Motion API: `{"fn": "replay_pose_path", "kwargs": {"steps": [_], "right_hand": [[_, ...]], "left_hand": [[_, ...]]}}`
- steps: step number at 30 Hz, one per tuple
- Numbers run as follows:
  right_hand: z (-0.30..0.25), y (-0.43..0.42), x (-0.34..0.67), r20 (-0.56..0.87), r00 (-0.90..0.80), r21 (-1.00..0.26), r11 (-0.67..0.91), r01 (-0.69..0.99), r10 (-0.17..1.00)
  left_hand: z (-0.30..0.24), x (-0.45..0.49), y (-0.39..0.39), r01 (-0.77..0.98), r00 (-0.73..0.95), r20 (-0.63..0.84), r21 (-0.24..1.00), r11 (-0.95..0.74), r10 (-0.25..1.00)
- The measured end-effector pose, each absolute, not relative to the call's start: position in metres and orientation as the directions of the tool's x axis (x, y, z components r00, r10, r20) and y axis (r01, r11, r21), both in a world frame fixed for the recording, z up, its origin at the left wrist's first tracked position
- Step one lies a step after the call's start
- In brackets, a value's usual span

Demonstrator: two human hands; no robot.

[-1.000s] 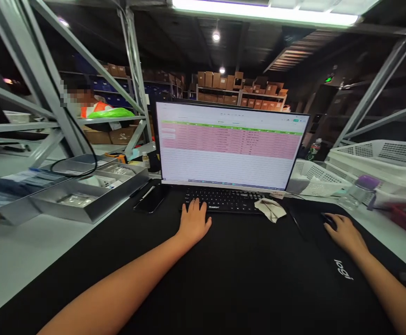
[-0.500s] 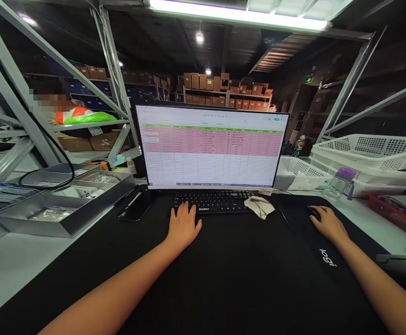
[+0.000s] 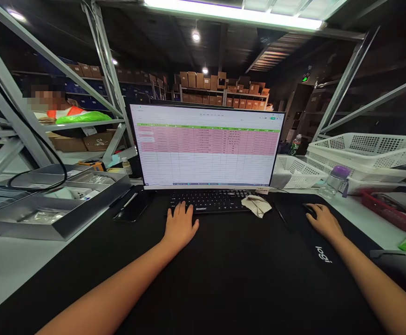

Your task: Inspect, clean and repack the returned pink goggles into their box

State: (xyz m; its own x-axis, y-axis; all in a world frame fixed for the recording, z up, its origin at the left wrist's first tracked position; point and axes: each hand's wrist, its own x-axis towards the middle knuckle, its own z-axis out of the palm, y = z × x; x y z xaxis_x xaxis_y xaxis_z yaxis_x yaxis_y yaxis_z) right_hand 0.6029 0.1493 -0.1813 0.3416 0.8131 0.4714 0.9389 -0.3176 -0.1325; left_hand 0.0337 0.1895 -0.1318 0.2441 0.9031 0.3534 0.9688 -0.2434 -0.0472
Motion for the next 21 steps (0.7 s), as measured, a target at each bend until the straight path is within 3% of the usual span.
{"fn": "replay_pose_path", "kwargs": {"steps": [21], "right_hand": [[-0.1879,0.1509,0.6092,0.488,0.332,-0.127,-0.310,0.942,0.807]], "left_hand": [[-0.1323,0.0335,0.1907,0.970,0.238,0.350,-0.037,-0.240,0.906]]}}
